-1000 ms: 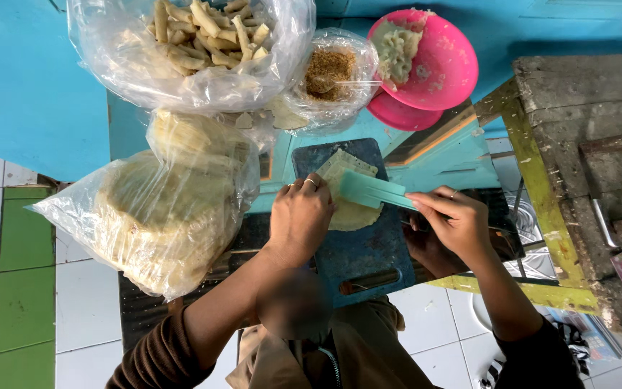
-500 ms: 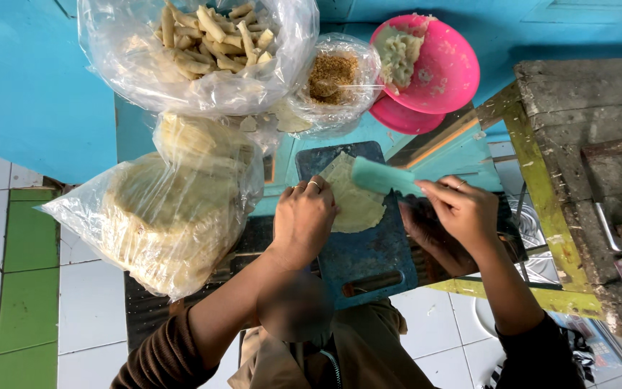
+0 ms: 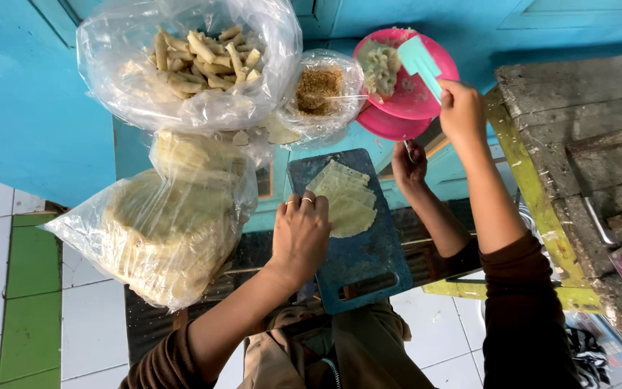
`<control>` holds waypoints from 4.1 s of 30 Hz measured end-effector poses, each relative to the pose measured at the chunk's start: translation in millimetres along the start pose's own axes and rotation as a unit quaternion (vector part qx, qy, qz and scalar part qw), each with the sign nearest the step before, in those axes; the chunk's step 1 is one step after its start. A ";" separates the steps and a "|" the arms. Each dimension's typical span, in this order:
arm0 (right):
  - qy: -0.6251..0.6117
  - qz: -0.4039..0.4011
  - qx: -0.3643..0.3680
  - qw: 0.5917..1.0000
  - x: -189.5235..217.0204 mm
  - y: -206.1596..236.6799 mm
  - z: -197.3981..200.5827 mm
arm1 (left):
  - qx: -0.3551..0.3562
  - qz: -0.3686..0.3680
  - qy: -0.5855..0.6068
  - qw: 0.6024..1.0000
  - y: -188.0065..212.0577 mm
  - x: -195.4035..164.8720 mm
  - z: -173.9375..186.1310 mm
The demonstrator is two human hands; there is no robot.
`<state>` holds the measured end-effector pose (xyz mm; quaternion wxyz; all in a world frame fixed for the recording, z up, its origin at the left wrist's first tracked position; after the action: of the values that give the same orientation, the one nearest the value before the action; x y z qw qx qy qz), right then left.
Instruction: The person lays thin dough wrappers on a cutting board, spoons brown filling from a container onto each wrapper, folds the wrappers over the filling by hand, and places the folded dumplings onto a pink plate. They occasionally use a plastic spatula to scoop filling and reach into a bag of dough pieces.
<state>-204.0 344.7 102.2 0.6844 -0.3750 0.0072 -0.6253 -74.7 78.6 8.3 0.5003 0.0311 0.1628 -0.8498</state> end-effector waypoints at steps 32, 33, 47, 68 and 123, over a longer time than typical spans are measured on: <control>-0.309 -0.033 0.077 0.947 68.2 -10.3 -90.0 | 0.025 0.000 0.006 1.000 4.1 -7.7 -0.9; -0.313 -0.036 0.067 0.947 65.2 -10.2 -87.0 | 0.020 -0.003 0.026 0.999 4.4 -8.4 0.7; -0.379 -0.197 0.137 0.894 -5.2 101.8 -37.1 | 0.047 -0.021 -0.018 0.999 5.0 -13.0 -4.3; -0.270 -0.004 0.054 0.961 48.9 206.5 -0.1 | 0.074 0.027 0.088 0.993 0.0 -0.9 -24.1; -0.220 0.086 0.129 0.963 119.3 194.9 -32.9 | -0.011 -0.072 0.074 0.995 1.0 -11.4 0.6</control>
<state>-28.1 213.1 31.5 0.7631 -0.4092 -0.1919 -0.4619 -68.1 87.5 11.0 0.4248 0.0762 0.2104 -0.8772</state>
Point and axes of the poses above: each hand's wrist, its own y-axis away from the middle knuckle, its own z-axis out of the back of the hand, x = y × z, the point moved 10 cm from there along -y, towards the middle knuckle, and after that the axes turned 9 degrees about -y, right-handed, at the moved point
